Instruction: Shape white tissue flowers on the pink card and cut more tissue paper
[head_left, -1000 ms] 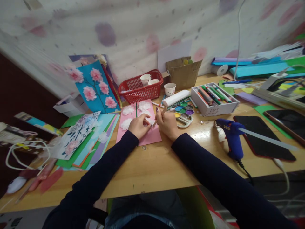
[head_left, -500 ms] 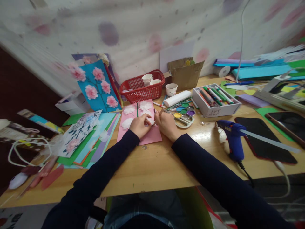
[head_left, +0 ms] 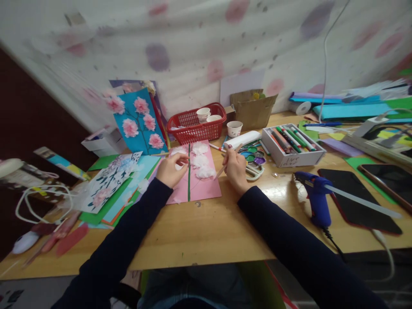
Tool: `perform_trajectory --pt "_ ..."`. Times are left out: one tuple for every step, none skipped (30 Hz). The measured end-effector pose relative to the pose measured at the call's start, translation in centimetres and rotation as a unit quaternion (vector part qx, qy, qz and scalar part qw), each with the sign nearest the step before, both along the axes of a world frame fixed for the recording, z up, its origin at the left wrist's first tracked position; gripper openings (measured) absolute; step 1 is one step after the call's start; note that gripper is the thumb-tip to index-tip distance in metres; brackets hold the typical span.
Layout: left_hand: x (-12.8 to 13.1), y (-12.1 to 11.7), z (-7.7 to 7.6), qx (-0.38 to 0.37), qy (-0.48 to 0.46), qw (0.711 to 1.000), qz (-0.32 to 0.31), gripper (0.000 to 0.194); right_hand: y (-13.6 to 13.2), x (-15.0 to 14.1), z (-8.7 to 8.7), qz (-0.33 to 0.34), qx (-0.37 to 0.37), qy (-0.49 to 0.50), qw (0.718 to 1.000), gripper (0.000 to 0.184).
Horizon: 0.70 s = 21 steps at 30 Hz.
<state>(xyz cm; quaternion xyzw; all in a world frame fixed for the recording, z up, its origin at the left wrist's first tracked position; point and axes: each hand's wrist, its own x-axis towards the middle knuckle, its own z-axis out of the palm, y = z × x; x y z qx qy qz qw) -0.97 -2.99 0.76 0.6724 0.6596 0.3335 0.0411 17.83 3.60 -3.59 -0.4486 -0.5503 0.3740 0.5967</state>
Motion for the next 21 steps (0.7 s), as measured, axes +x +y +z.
perform_trajectory --pt "-1.1 -0.6 0.4 0.01 -0.003 1.0 0.022 0.022 0.1 0.0 0.1 0.019 -0.017 0.029 0.999 0.048" --pt "-2.3 -1.3 0.8 0.016 -0.002 0.999 0.044 0.021 0.2 0.0 0.1 0.036 -0.033 0.053 0.997 0.047" --pt "-3.7 -2.1 1.0 0.023 0.001 0.997 0.069 0.02 0.3 0.0 0.2 0.052 -0.048 0.072 0.995 0.046" --pt "-5.2 -2.8 1.2 0.029 0.004 0.995 0.097 0.019 0.4 0.1 0.2 0.063 -0.06 0.087 0.992 0.045" --pt "-6.9 -3.6 1.3 0.034 0.004 0.991 0.129 0.019 0.5 0.1 0.2 0.071 -0.071 0.097 0.99 0.044" --pt "-8.6 -4.4 1.4 0.035 0.003 0.986 0.16 0.02 0.6 0.2 0.2 0.075 -0.081 0.106 0.988 0.044" --pt "-10.3 -5.2 1.4 0.04 -0.003 0.981 0.187 0.019 0.7 0.2 0.1 0.077 -0.092 0.111 0.987 0.044" --pt "-12.0 -6.0 1.4 0.051 -0.014 0.977 0.209 0.019 0.8 0.2 0.1 0.077 -0.102 0.114 0.985 0.043" --pt "-13.6 -6.8 1.4 0.055 -0.024 0.971 0.229 0.02 0.8 0.2 0.1 0.076 -0.11 0.115 0.984 0.043" --pt "-15.1 -7.6 1.3 0.056 -0.031 0.967 0.248 0.022 0.8 0.2 0.1 0.074 -0.117 0.114 0.984 0.043" --pt "-16.4 -8.3 1.2 0.055 -0.032 0.961 0.269 0.023 0.8 0.2 0.1 0.07 -0.119 0.115 0.984 0.043" --pt "-17.5 -9.0 1.1 0.051 -0.032 0.956 0.287 0.024 0.7 0.2 0.1 0.067 -0.119 0.116 0.984 0.043" --pt "-18.4 -9.6 1.0 0.044 -0.031 0.951 0.304 0.024 0.7 0.2 0.1 0.065 -0.117 0.117 0.984 0.042" --pt "-19.0 -10.0 0.8 0.036 -0.031 0.947 0.317 0.025 0.7 0.2 0.1 0.066 -0.113 0.117 0.984 0.042" --pt "-19.3 -10.4 0.6 0.028 -0.033 0.945 0.326 0.026 0.7 0.2 0.1 0.069 -0.11 0.117 0.985 0.042" --pt "-19.4 -10.6 0.3 0.016 -0.038 0.943 0.33 0.026 0.7 0.2 0.1 0.072 -0.109 0.118 0.984 0.042" --pt "-19.3 -10.6 -0.1 -0.001 -0.046 0.944 0.325 0.026 0.7 0.2 0.0 0.076 -0.11 0.12 0.984 0.042" --pt "-19.0 -10.4 -0.5 -0.018 -0.055 0.948 0.313 0.025 0.7 0.2 0.0 0.08 -0.112 0.122 0.983 0.042" --pt "-18.6 -10.1 -0.9 -0.041 -0.065 0.953 0.292 0.023 0.7 0.2 -0.1 0.084 -0.114 0.125 0.982 0.042" --pt "-18.1 -9.6 -1.4 -0.065 -0.076 0.959 0.264 0.021 0.7 0.1 -0.3 0.089 -0.118 0.128 0.981 0.041" --pt "-17.6 -9.0 -1.9 -0.073 -0.079 0.964 0.242 0.02 0.7 0.1 -0.4 0.096 -0.121 0.13 0.979 0.04"
